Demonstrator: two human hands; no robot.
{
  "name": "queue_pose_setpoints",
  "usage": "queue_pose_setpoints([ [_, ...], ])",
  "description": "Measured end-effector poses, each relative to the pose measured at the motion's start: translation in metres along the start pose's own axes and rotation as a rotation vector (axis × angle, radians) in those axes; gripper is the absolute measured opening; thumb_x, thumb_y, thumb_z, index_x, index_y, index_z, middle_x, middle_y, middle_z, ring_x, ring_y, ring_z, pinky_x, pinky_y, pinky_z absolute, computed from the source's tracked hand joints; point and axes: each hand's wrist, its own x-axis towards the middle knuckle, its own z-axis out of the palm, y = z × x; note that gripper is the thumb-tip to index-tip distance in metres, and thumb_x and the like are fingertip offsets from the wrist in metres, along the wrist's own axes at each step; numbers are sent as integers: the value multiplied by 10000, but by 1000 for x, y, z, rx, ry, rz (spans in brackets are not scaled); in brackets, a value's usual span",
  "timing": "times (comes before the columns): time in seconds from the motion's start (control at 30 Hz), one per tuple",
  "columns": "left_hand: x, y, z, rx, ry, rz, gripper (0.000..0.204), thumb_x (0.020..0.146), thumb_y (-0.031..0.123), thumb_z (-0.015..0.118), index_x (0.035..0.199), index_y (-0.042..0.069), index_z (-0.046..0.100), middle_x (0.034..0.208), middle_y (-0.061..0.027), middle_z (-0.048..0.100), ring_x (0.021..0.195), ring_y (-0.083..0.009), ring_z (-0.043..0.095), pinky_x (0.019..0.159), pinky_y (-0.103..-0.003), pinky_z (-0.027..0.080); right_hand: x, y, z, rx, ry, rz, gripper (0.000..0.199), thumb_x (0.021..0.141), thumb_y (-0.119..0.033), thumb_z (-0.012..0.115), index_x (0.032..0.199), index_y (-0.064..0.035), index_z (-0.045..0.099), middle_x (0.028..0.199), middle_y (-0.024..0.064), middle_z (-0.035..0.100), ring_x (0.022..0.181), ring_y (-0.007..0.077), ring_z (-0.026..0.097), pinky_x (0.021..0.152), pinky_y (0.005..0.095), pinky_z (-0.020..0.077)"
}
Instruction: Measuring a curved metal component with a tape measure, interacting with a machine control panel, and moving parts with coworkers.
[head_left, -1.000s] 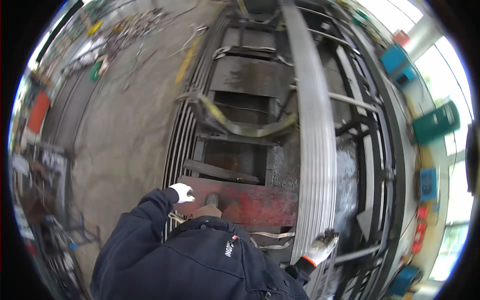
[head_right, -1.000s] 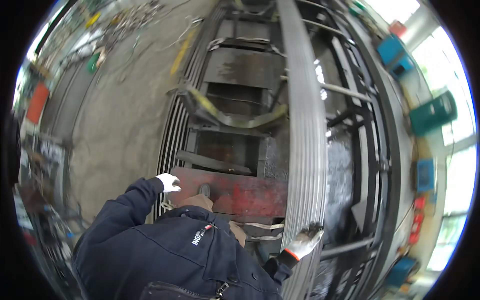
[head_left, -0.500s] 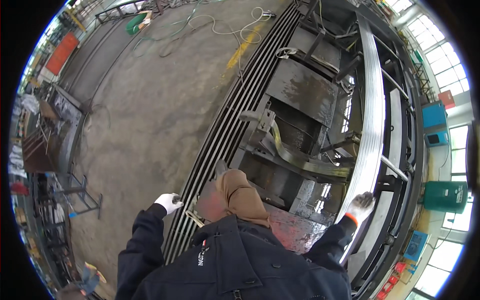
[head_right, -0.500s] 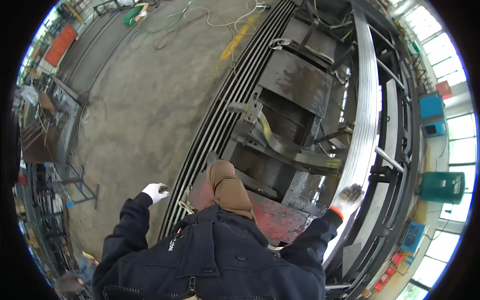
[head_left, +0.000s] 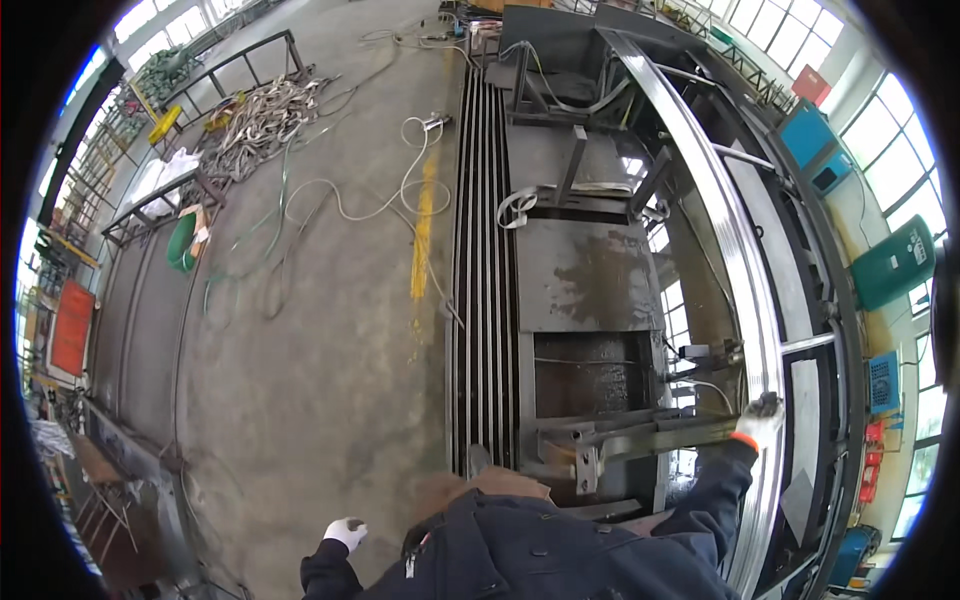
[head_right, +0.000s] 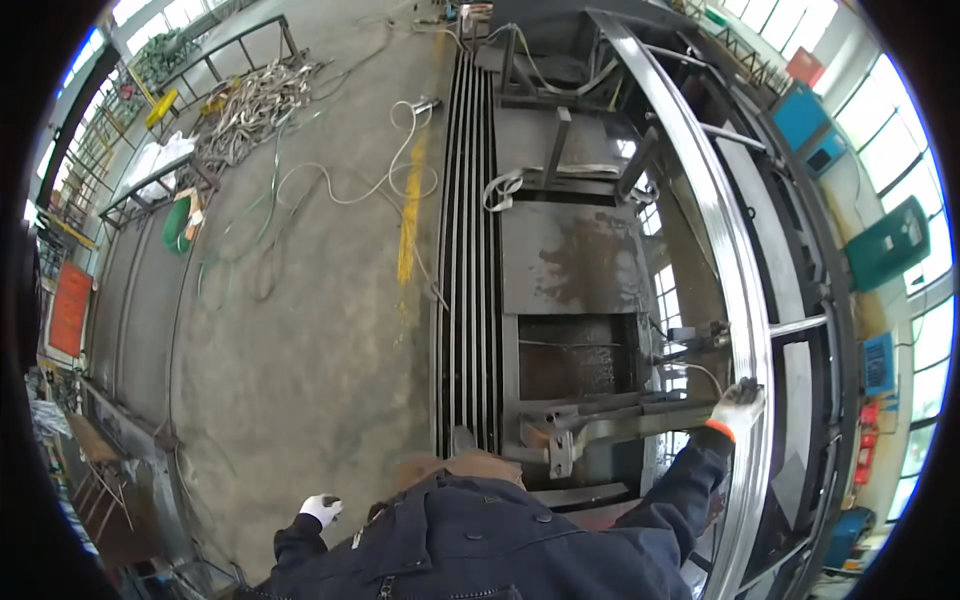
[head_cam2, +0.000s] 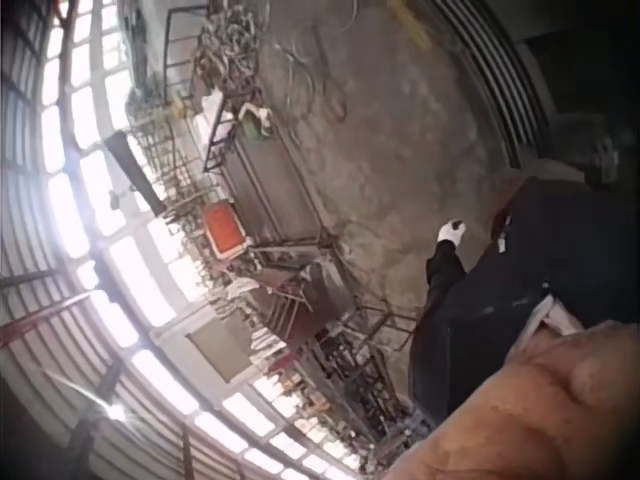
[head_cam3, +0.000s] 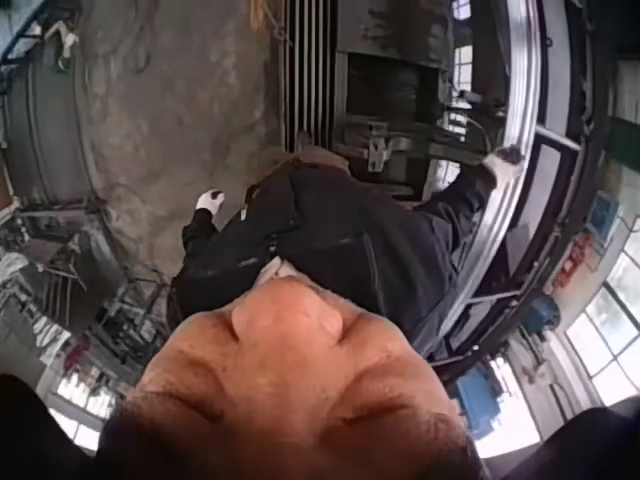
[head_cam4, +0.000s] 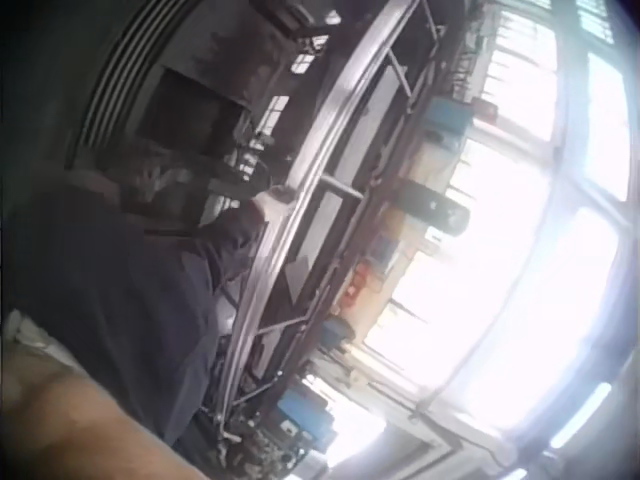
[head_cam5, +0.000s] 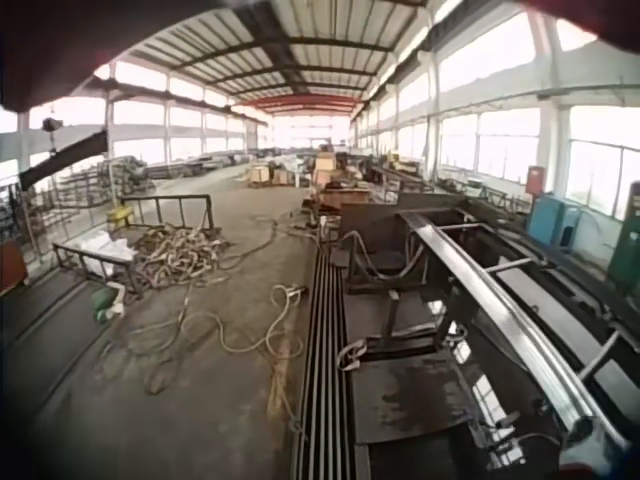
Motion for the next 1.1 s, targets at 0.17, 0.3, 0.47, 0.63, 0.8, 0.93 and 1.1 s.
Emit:
queue_pose_setpoints([
  [0.17, 101, 120, -159, 101, -200, -10, 354, 922, 317, 716, 1102, 15, 754, 881, -132, 768, 733, -206, 719, 715, -343, 572, -46, -91, 129, 419, 5, 365, 275, 1008, -237, 592, 1230, -75, 606, 1220, 111, 689, 1088, 229, 658, 888, 364, 522],
  [0.3, 346, 103, -278, 409, -205, 181, 506, 840, 490, 706, 1096, 56, 761, 962, -169, 762, 945, -345, 717, 854, -420, 563, -81, -64, 204, 342, 109, 172, 236, 1010, -205, 565, 1196, -70, 615, 1160, 111, 690, 1042, 219, 651, 832, 341, 530],
  [0.47, 560, 324, -487, 886, 24, 407, 547, 835, 498, 654, 1107, 31, 740, 1146, -246, 707, 1070, -403, 673, 950, -472, 534, -105, -106, 252, 431, 185, 281, 202, 1007, -220, 584, 1067, -47, 669, 1008, 101, 729, 886, 204, 674, 688, 311, 508],
  [0.63, 644, 667, -602, 784, 70, 925, 516, 876, 458, 686, 1165, 31, 715, 1104, -239, 718, 1068, -402, 675, 957, -454, 531, -120, -163, 405, 470, 154, 341, 187, 1004, -201, 614, 1063, -31, 665, 1006, 102, 730, 891, 201, 673, 698, 313, 502],
  [0.8, 713, 921, -575, 762, -86, 1182, 456, 903, 404, 712, 1182, 43, 705, 1102, -197, 727, 1021, -372, 694, 912, -421, 550, -103, -65, 405, -779, 191, -406, 248, 1030, -218, 568, 1160, -19, 640, 1139, 123, 693, 1007, 236, 661, 814, 357, 539],
  [0.93, 766, 1086, -551, 931, -221, 1301, 455, 903, 423, 695, 1183, 65, 701, 1091, -183, 728, 1029, -372, 685, 910, -443, 542, -97, -32, 461, 252, 289, 153, 238, 996, -196, 635, 1160, -24, 651, 1067, 108, 709, 945, 209, 661, 758, 316, 533],
  [1.1, 824, 1283, -518, 1096, -377, 1297, 470, 899, 403, 697, 1210, 51, 681, 1114, -197, 723, 1035, -380, 688, 919, -433, 546, -34, -40, 658, 384, 426, 404, 198, 979, -189, 661, 1105, -37, 654, 983, 91, 700, 852, 188, 636, 687, 303, 508],
])
